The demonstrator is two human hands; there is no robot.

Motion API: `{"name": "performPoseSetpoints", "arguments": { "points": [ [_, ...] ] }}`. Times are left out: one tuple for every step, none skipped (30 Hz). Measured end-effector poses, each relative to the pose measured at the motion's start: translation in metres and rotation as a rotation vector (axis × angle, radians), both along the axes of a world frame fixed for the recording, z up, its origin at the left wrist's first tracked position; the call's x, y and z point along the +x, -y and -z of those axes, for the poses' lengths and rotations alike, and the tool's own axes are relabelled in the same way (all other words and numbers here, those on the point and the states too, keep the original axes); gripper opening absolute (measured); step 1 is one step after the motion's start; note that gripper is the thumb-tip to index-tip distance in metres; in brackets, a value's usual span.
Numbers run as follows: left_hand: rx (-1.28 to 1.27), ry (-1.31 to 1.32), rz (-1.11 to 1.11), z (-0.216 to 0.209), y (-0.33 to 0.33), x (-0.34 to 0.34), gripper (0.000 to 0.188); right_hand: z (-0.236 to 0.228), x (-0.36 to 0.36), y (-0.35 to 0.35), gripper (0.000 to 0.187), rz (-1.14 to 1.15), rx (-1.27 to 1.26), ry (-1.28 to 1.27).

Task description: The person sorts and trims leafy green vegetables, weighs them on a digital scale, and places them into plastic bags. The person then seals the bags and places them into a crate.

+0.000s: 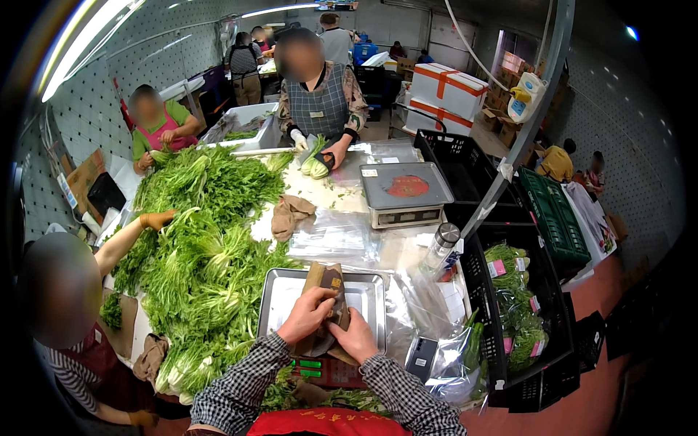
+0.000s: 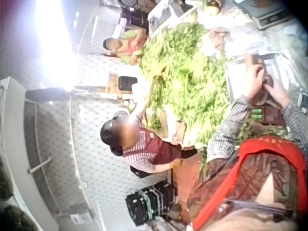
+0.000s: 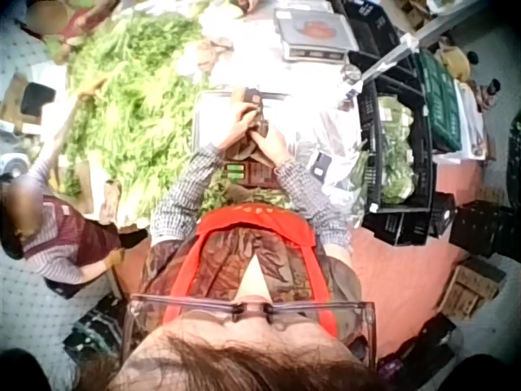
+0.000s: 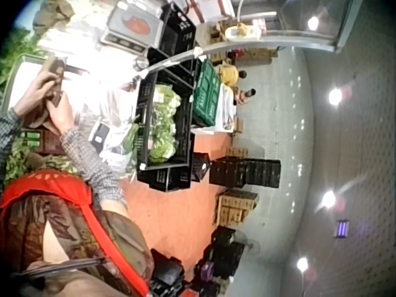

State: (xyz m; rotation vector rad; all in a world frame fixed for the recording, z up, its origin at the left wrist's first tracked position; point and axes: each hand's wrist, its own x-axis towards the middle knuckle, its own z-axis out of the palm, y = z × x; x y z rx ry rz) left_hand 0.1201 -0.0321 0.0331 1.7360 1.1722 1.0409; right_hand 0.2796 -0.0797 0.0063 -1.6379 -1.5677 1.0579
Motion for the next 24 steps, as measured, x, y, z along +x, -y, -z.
{"name": "performPoseSetpoints", "arguments": {
  "points": [
    [-0.029, 0.062, -0.039, 0.0, 0.004, -0.001, 0.021, -0.009, -0.004, -0.001, 0.063, 0.006, -0.037, 0.03],
    [-0.058, 0.123, -0.078, 0.0, 0.009, -0.002, 0.02, -0.015, -0.007, -0.002, 0.062, 0.013, -0.074, 0.059],
    [0.036, 0.117, -0.188, -0.001, 0.014, 0.0, 0.021, -0.014, -0.008, -0.003, 0.061, 0.017, -0.1, 0.029],
    [0.183, 0.154, -0.259, 0.001, 0.016, 0.0, 0.03, -0.011, -0.008, -0.006, 0.061, 0.022, -0.126, -0.001],
    [0.394, -0.068, -0.342, 0.0, 0.013, -0.005, 0.037, -0.006, -0.007, -0.009, 0.06, 0.026, -0.151, -0.032],
    [0.604, -0.295, -0.426, 0.0, 0.01, -0.013, 0.044, 0.001, -0.006, -0.012, 0.058, 0.009, -0.201, -0.116],
    [0.362, -0.245, -0.379, 0.006, 0.008, -0.019, 0.047, 0.011, -0.004, -0.016, 0.056, -0.009, -0.251, -0.2],
    [0.121, -0.194, -0.329, 0.018, 0.006, -0.025, 0.05, 0.019, -0.003, -0.017, 0.055, -0.026, -0.299, -0.283],
    [-0.12, -0.144, -0.283, 0.025, 0.005, -0.028, 0.053, 0.021, -0.006, -0.018, 0.048, -0.053, -0.314, -0.451],
    [-0.144, -0.118, -0.263, 0.026, 0.007, -0.028, 0.054, 0.019, -0.007, -0.016, 0.047, -0.073, -0.272, -0.473],
    [-0.166, -0.089, -0.24, 0.026, 0.007, -0.027, 0.055, 0.009, -0.009, -0.011, 0.046, -0.092, -0.227, -0.491],
    [-0.188, -0.06, -0.216, 0.024, 0.007, -0.026, 0.056, 0.004, -0.009, -0.011, 0.045, -0.109, -0.182, -0.51],
    [-0.209, -0.022, -0.203, 0.02, 0.009, -0.024, 0.056, 0.009, -0.009, -0.01, 0.046, -0.093, -0.172, -0.545],
    [-0.148, -0.02, -0.198, 0.017, 0.01, -0.019, 0.056, 0.016, -0.006, -0.007, 0.047, -0.046, -0.158, -0.59],
    [-0.133, -0.008, -0.176, 0.013, 0.01, -0.015, 0.057, 0.024, -0.003, -0.002, 0.048, -0.002, -0.148, -0.636],
    [-0.118, 0.004, -0.153, 0.009, 0.009, -0.011, 0.057, 0.028, 0.001, -0.002, 0.048, 0.044, -0.137, -0.683],
    [-0.13, -0.03, -0.104, 0.007, 0.005, -0.008, 0.058, 0.014, 0.006, 0.002, 0.046, 0.096, -0.137, -0.816],
    [-0.139, 0.037, -0.065, -0.003, -0.001, -0.003, 0.048, 0.016, 0.016, 0.002, 0.046, 0.11, -0.147, -0.87],
    [-0.167, -0.009, -0.032, -0.006, -0.015, -0.002, 0.042, 0.011, 0.025, 0.003, 0.046, 0.146, -0.151, -0.896],
    [-0.196, -0.063, -0.006, -0.011, -0.028, -0.003, 0.036, 0.003, 0.032, 0.006, 0.046, 0.176, -0.16, -0.93],
    [-0.068, -0.191, -0.034, -0.01, -0.043, -0.003, 0.03, -0.005, 0.038, 0.008, 0.047, 0.199, -0.171, -0.946],
    [0.112, -0.334, -0.022, -0.001, -0.064, -0.003, 0.03, -0.011, 0.046, 0.011, 0.048, 0.228, -0.18, -0.957],
    [0.192, -0.449, -0.05, 0.004, -0.086, -0.001, 0.032, -0.015, 0.055, 0.011, 0.05, 0.222, -0.196, -0.944],
    [0.28, -0.556, -0.065, 0.011, -0.109, 0.005, 0.035, -0.015, 0.065, 0.012, 0.05, 0.238, -0.179, -0.936]
  ]
}}
